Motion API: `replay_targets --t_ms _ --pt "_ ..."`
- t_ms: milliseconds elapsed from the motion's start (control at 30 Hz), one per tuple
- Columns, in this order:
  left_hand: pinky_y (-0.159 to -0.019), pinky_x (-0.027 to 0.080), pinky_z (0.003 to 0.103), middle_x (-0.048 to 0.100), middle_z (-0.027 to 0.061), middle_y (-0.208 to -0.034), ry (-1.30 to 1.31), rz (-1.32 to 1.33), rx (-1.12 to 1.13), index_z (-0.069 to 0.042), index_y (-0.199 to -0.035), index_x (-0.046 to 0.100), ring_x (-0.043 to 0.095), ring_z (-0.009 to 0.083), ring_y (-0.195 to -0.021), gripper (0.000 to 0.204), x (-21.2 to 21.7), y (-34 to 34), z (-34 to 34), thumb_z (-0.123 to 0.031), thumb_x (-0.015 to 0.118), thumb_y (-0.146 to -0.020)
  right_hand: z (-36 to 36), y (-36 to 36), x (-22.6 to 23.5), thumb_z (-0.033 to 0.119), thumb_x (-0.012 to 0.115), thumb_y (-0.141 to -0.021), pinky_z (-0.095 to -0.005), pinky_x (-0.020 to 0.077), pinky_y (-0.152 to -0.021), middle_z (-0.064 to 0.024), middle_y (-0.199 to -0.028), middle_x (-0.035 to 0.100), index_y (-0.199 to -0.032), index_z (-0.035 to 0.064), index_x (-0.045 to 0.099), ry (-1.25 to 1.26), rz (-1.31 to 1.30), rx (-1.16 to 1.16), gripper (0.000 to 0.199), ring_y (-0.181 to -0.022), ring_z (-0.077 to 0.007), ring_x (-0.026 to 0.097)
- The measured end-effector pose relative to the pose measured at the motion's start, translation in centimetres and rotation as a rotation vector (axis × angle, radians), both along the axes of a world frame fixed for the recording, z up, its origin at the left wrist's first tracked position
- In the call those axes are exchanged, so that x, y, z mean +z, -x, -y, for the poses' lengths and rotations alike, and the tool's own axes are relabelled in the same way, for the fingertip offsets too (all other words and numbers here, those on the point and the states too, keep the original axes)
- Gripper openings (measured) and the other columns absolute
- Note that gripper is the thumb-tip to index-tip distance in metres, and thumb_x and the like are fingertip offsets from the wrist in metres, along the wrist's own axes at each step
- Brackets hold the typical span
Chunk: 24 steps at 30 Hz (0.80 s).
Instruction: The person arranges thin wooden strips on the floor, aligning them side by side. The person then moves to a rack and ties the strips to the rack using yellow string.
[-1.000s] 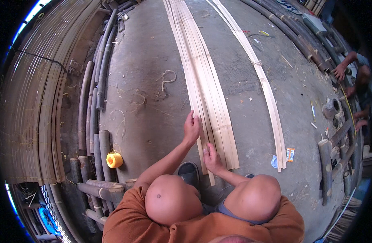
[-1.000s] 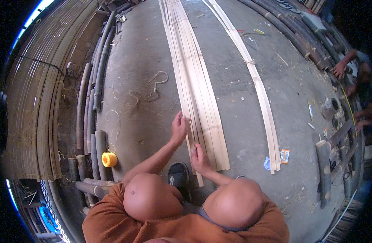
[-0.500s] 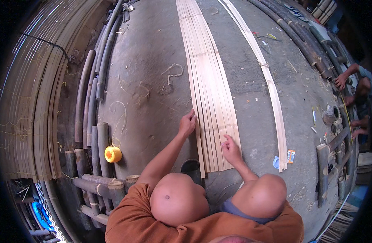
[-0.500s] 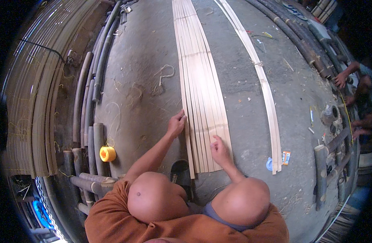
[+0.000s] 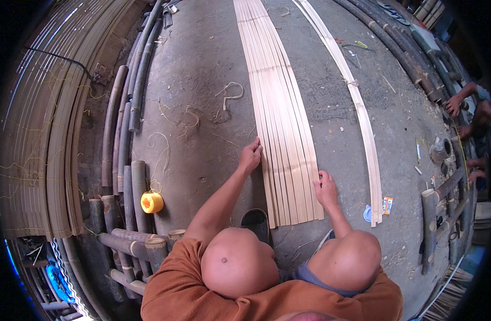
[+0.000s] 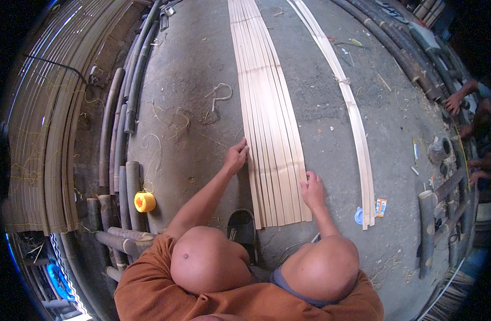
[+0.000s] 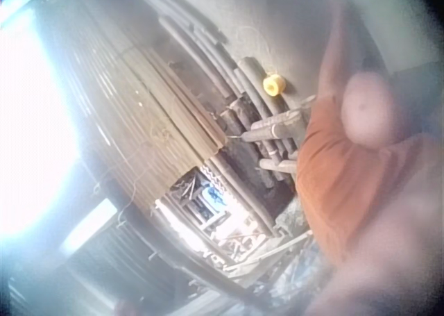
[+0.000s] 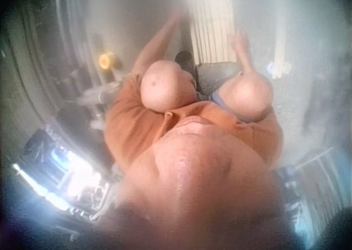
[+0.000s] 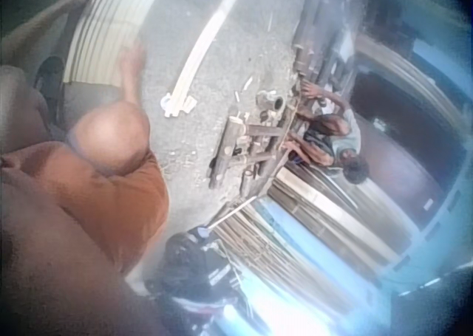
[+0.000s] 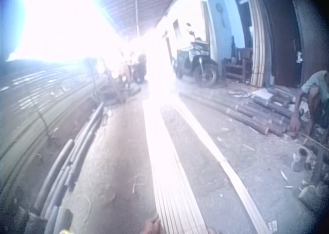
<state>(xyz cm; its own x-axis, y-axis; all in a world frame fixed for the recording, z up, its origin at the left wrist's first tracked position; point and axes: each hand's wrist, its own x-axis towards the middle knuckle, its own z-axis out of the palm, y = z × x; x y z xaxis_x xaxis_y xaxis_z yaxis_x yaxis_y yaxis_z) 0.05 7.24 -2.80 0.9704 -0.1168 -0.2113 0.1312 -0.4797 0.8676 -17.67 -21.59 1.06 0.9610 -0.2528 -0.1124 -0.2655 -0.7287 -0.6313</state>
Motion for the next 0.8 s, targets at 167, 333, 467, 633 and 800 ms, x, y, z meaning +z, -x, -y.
replay_targets --t_ms 167,333,467,633,800 --pt "-0.091 0.05 0.04 0.067 0.0224 -0.116 -0.162 -0.024 0.018 -0.014 -0.139 0.054 0.065 0.0347 -0.108 0.045 1.8 0.3 1.1 -0.024 0.057 -0.095 0.9 -0.1 0.1 0.018 0.061 -0.092 -0.0469 0.0499 -0.076 -0.0178 -0.092 0.065 -0.112 0.0038 0.053 -0.135 -0.066 -0.034 0.026 -0.087 -0.0358 0.064" --pt "-0.084 0.051 0.044 0.064 0.0255 -0.101 -0.322 0.291 -0.036 -0.002 -0.139 0.05 0.062 0.04 -0.092 0.05 3.7 0.6 1.7 -0.028 0.057 -0.097 -2.9 -0.8 6.4 0.024 0.054 -0.1 -0.0427 0.0493 -0.057 -0.0129 -0.067 0.063 -0.111 0.0038 0.048 -0.346 0.105 0.049 0.023 -0.059 -0.03 0.065" --pt "-0.079 0.053 0.041 0.062 0.0206 -0.104 -0.134 0.398 -0.02 0.005 -0.139 0.047 0.064 0.0313 -0.088 0.052 5.5 0.9 3.4 -0.031 0.052 -0.101 -7.9 0.5 5.8 0.028 0.049 -0.103 -0.0388 0.0473 -0.052 -0.0109 -0.061 0.059 -0.11 0.0047 0.044 -0.509 0.166 0.116 0.025 -0.055 -0.0241 0.064" --pt "-0.076 0.053 0.033 0.064 0.0092 -0.097 0.504 -0.141 0.12 0.0 -0.142 0.046 0.063 0.0159 -0.081 0.048 8.5 2.3 4.1 -0.029 0.046 -0.104 -13.4 1.9 3.0 0.031 0.044 -0.105 -0.0384 0.0475 -0.054 -0.01 -0.063 0.058 -0.109 0.0048 0.041 -0.736 0.06 0.124 0.026 -0.058 -0.0212 0.064" --pt "-0.08 0.052 0.03 0.068 0.0103 -0.101 0.328 -0.1 0.079 0.0 -0.148 0.039 0.065 0.0147 -0.084 0.051 4.9 3.2 1.6 -0.021 0.048 -0.101 -17.1 2.1 0.4 0.033 0.043 -0.106 -0.0377 0.0487 -0.062 -0.0086 -0.067 0.059 -0.108 0.0049 0.041 -0.864 -0.08 0.091 0.028 -0.062 -0.0199 0.062"
